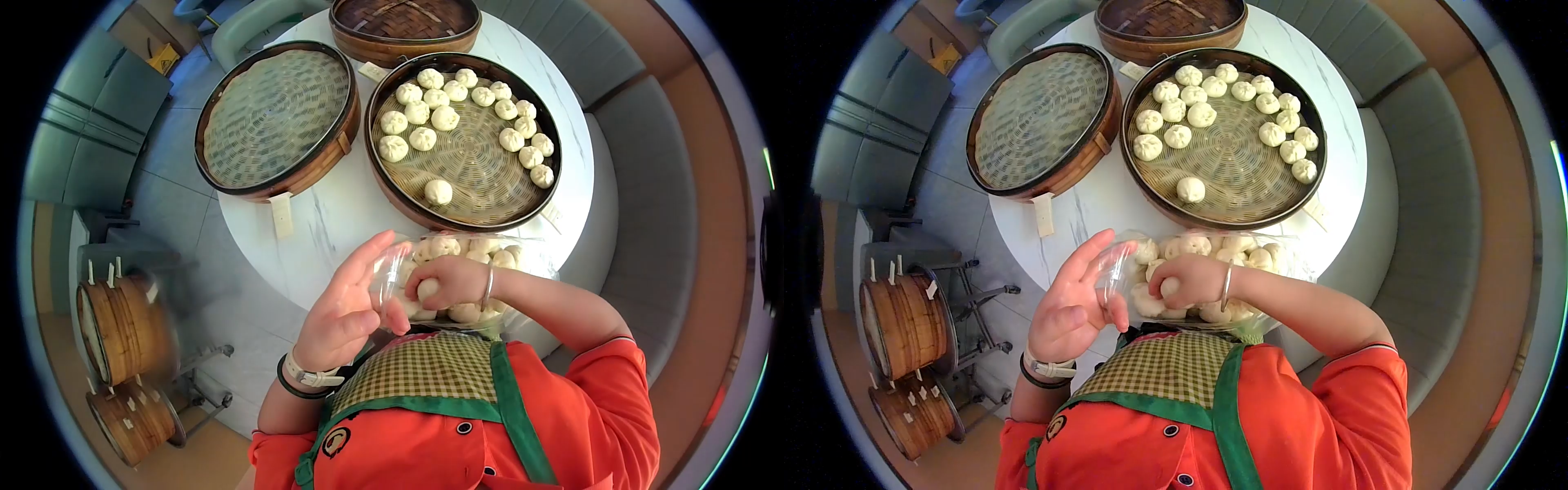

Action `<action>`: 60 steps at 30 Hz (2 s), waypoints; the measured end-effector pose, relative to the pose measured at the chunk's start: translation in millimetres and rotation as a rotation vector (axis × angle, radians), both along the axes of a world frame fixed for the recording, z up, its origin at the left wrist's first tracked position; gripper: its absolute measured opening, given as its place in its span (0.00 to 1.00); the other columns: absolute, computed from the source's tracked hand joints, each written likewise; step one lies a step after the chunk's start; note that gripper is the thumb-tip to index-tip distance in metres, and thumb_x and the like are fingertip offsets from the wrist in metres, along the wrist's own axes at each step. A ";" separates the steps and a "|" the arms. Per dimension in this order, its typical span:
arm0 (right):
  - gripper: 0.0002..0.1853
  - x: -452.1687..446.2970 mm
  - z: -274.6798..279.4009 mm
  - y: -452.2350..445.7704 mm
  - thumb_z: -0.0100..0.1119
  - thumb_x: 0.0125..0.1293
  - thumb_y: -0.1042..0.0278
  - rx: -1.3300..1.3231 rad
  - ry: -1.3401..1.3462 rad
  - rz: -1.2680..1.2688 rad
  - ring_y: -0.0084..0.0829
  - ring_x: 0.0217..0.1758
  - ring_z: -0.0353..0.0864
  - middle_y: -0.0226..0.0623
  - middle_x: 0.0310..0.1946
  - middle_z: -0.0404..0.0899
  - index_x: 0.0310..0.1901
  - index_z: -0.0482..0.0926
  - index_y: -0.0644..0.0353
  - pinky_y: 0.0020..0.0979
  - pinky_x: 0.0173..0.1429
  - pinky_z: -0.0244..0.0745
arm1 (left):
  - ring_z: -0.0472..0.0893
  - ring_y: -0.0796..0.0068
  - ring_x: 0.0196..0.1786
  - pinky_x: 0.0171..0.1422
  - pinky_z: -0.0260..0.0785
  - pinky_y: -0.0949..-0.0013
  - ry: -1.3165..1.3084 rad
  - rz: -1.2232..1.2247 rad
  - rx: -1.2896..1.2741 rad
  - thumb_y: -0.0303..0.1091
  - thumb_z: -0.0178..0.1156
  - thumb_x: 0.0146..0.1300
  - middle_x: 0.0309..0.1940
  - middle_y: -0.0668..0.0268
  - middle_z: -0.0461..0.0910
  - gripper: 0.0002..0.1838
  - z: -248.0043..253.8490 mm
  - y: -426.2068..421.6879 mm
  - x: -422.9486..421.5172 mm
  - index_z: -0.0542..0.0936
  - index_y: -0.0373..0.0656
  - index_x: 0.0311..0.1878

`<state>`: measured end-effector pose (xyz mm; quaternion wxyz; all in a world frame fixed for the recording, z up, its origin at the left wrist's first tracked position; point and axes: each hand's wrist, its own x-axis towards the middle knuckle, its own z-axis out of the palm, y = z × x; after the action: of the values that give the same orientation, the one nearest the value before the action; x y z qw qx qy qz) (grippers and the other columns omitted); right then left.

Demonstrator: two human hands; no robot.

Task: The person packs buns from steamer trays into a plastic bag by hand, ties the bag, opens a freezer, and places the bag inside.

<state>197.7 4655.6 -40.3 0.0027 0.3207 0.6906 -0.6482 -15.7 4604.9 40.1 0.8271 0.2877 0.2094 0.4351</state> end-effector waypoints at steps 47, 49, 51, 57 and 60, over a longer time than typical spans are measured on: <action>0.39 -51.7 -41.8 186.3 0.65 0.45 0.47 1.037 -0.679 -0.236 0.47 0.57 0.65 0.45 0.61 0.56 0.61 0.59 0.39 0.43 0.53 0.68 | 0.76 0.62 0.36 0.38 0.71 0.66 0.067 0.120 -0.168 0.30 0.58 0.50 0.67 0.55 0.49 0.44 2.9 18.1 5.8 0.45 0.42 0.69; 0.40 -48.3 -42.9 187.2 0.65 0.45 0.47 1.018 -0.730 -0.158 0.47 0.56 0.66 0.46 0.61 0.56 0.61 0.58 0.39 0.43 0.53 0.69 | 0.76 0.62 0.37 0.38 0.71 0.66 0.042 0.111 -0.153 0.30 0.58 0.51 0.68 0.55 0.49 0.44 4.4 20.1 7.0 0.45 0.42 0.69; 0.40 -42.4 -48.0 186.4 0.64 0.46 0.46 1.012 -0.715 -0.037 0.47 0.53 0.68 0.46 0.62 0.54 0.62 0.58 0.34 0.40 0.53 0.70 | 0.76 0.62 0.37 0.38 0.71 0.66 0.042 0.106 -0.154 0.30 0.58 0.51 0.68 0.55 0.49 0.44 4.8 20.4 6.5 0.45 0.42 0.69; 0.38 -43.0 -38.9 194.8 0.65 0.45 0.46 1.034 -0.683 -0.028 0.48 0.57 0.67 0.46 0.62 0.53 0.61 0.62 0.38 0.40 0.53 0.71 | 0.76 0.63 0.38 0.38 0.71 0.66 0.078 0.101 -0.177 0.32 0.59 0.52 0.68 0.55 0.48 0.43 3.2 20.6 8.8 0.46 0.42 0.69; 0.35 -45.9 -39.8 212.7 0.65 0.45 0.48 0.955 -0.630 0.037 0.46 0.56 0.68 0.47 0.61 0.54 0.57 0.66 0.42 0.39 0.54 0.71 | 0.76 0.67 0.38 0.40 0.71 0.69 0.085 0.087 -0.152 0.33 0.58 0.53 0.68 0.57 0.47 0.43 5.2 19.9 8.9 0.45 0.43 0.69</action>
<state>151.7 4868.3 -80.1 0.0746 0.4520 0.8783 -0.1370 -6.8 4624.8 45.3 0.8170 0.2332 0.2891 0.4410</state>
